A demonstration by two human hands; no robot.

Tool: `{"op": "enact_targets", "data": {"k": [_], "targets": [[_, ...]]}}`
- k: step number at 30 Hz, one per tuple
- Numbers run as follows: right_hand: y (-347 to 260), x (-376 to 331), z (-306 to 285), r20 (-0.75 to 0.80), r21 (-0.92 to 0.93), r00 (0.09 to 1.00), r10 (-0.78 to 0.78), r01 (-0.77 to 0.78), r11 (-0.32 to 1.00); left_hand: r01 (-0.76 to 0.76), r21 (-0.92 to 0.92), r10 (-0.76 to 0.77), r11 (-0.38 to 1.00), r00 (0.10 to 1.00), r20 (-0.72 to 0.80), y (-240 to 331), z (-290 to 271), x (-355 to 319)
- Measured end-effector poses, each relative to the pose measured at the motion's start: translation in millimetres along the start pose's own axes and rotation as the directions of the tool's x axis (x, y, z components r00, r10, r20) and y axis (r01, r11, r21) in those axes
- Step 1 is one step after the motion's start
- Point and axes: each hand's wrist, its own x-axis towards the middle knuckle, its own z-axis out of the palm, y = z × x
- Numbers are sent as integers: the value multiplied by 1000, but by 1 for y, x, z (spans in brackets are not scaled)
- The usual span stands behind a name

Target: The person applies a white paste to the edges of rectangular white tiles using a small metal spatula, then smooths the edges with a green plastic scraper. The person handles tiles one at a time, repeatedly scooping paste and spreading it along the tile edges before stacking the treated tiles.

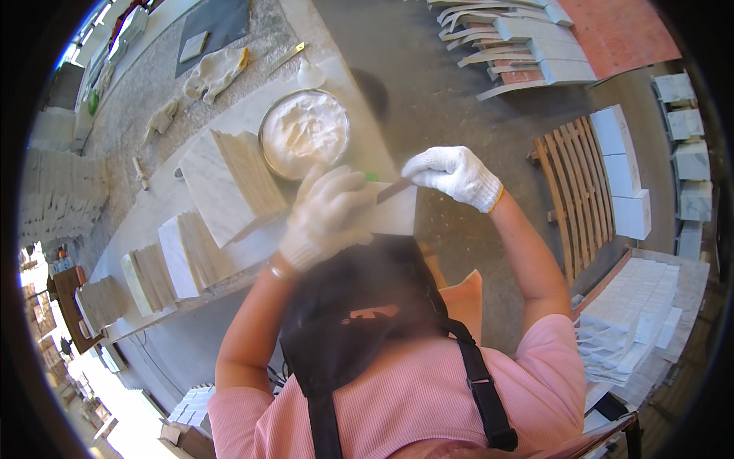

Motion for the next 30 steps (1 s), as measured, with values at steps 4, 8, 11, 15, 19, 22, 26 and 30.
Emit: {"op": "enact_targets", "data": {"k": [4, 8, 11, 15, 19, 22, 26, 30], "targets": [[1, -3, -2, 0, -56, 998, -56, 56, 997, -7, -7, 7, 1000, 1000, -24, -2, 2, -1], [2, -5, -2, -16, -164, 990, -138, 134, 977, -10, -3, 10, 1000, 1000, -28, -2, 2, -1], [2, -10, 2, -49, -194, 987, -153, 141, 971, -15, -12, 15, 1000, 999, -34, -2, 2, -1], [4, -19, 11, -139, -155, 982, -127, 105, 982, -21, -28, 19, 999, 999, -49, -2, 2, -1], [9, -27, 25, -242, -138, 964, -106, 74, 988, -37, -22, 36, 999, 998, -55, -4, 3, -2], [11, -32, 39, -332, -76, 942, -41, 17, 997, -30, -16, 29, 999, 998, -49, -5, 4, -3], [5, -39, 56, -298, -127, 934, -195, 164, 978, -39, -20, 37, 999, 997, -74, -5, 6, -3], [-2, -47, 41, -376, 260, 912, 167, -70, 963, -26, -13, 24, 1000, 997, -77, -7, 6, -5]]}}
